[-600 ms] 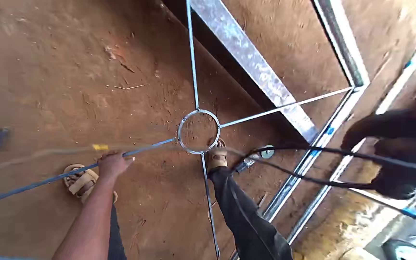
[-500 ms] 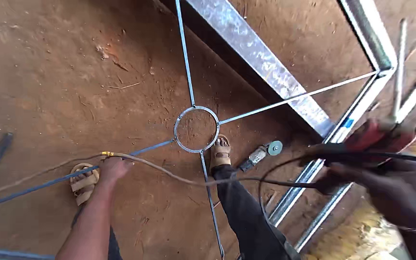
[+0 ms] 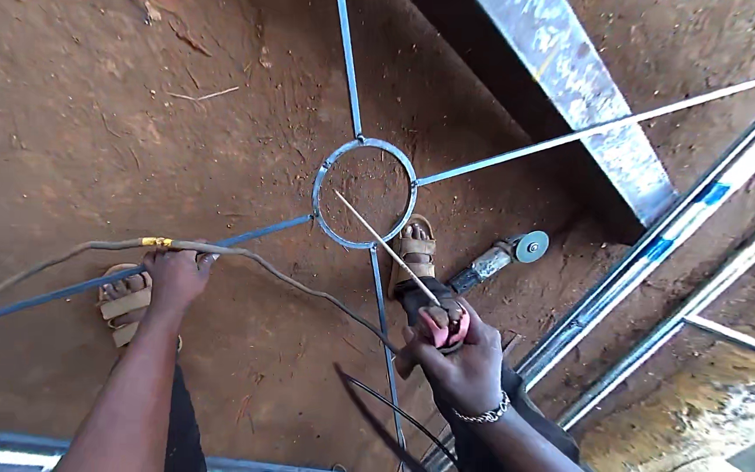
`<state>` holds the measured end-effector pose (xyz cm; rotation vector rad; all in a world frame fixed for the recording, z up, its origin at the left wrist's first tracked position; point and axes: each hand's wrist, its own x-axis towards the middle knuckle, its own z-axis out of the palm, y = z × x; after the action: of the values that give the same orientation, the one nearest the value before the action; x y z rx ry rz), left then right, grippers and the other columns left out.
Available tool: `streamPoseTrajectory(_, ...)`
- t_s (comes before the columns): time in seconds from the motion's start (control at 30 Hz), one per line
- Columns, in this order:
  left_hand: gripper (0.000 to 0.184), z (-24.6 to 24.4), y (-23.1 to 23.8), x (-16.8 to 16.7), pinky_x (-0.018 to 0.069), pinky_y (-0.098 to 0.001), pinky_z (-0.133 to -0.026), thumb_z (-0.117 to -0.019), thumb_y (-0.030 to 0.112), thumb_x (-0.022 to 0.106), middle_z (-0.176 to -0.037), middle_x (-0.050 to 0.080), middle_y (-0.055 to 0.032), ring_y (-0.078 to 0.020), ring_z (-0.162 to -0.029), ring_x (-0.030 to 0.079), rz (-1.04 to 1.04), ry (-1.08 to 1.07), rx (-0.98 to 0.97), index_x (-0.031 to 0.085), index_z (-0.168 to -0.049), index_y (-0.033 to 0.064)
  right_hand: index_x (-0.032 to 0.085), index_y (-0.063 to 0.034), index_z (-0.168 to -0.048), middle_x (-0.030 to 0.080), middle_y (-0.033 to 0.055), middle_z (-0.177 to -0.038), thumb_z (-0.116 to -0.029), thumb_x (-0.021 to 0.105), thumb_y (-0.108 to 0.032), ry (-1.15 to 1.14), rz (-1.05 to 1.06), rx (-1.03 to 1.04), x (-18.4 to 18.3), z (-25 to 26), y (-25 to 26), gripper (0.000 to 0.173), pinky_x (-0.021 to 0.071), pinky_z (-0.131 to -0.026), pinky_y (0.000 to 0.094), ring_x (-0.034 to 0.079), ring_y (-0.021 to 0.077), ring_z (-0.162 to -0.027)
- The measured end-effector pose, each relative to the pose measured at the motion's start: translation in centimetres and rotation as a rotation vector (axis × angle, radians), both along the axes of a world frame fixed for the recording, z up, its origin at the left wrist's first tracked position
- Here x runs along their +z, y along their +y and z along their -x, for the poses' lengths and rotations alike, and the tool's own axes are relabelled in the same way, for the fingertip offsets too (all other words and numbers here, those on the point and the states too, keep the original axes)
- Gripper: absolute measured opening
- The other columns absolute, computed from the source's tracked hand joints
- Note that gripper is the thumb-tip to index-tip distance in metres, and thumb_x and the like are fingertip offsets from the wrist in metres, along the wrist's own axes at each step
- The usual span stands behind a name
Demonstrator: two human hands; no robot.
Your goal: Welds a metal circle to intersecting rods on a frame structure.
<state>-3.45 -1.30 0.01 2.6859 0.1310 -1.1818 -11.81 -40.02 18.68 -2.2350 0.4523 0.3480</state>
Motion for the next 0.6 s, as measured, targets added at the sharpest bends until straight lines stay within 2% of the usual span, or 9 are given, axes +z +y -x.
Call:
streamPoseTrajectory(0.1,0.033,0.0,0.3,-0.1,0.0315,-0.0734,-0.108,-0.1064,0.031,0.058,-0.115,0.070,-0.0250,-0.0476,-0.116,0.061,0.075,-0.045,-0.022,0.070,-0.120,0.0035,0.068,-0.0147,-0.097,0.067,-0.0084,-0.076,-0.0795,0.073,-0.034,-0.034,0.074,0.058,-1.0,-0.5,0.9,0.027,0.0560,-0.056,0.0246,0.064,-0.0011,-0.066)
streamPoseTrajectory(0.17,0.032,0.1,0.4,-0.4,0.0305,-0.0714,-0.110,-0.1066,0.030,0.057,-0.122,0.069,-0.0224,-0.0440,-0.121,0.060,0.079,-0.033,-0.017,0.068,-0.122,0.0043,0.068,-0.0134,-0.097,0.067,-0.0062,-0.078,-0.0791,0.072,-0.035,-0.042,0.109,0.105,-1.3,-0.5,1.1,0.028,0.0561,-0.058,0.0254,0.065,0.0003,-0.068)
streamPoseTrajectory(0.27,0.029,0.1,0.0,0.1,0.0297,-0.0728,-0.109,-0.1070,0.025,0.056,-0.117,0.069,-0.0243,-0.0455,-0.118,0.061,0.096,-0.055,-0.002,0.069,-0.117,0.0015,0.068,-0.0126,-0.093,0.067,-0.0039,-0.075,-0.0765,0.072,-0.034,-0.053,0.177,0.149,-1.8,-0.2,1.4,0.028,0.0549,-0.055,0.0276,0.065,0.0033,-0.066)
streamPoseTrajectory(0.4,0.030,0.1,0.2,-0.2,0.0289,-0.0734,-0.109,-0.1075,0.027,0.055,-0.118,0.069,-0.0237,-0.0449,-0.118,0.061,0.092,-0.063,-0.013,0.068,-0.119,0.0026,0.067,-0.0125,-0.088,0.065,-0.0027,-0.070,-0.0767,0.071,-0.036,-0.055,0.241,0.198,-2.3,0.4,1.8,0.027,0.0518,-0.050,0.0293,0.063,0.0059,-0.060)
streamPoseTrajectory(0.6,0.028,0.0,0.2,-0.6,0.0297,-0.0724,-0.108,-0.1067,0.026,0.057,-0.121,0.069,-0.0218,-0.0439,-0.119,0.061,0.081,-0.068,-0.016,0.068,-0.120,0.0040,0.066,-0.0126,-0.086,0.063,-0.0027,-0.069,-0.0806,0.070,-0.041,-0.083,0.246,0.237,-2.0,1.4,1.8,0.029,0.0504,-0.049,0.0271,0.061,0.0050,-0.059)
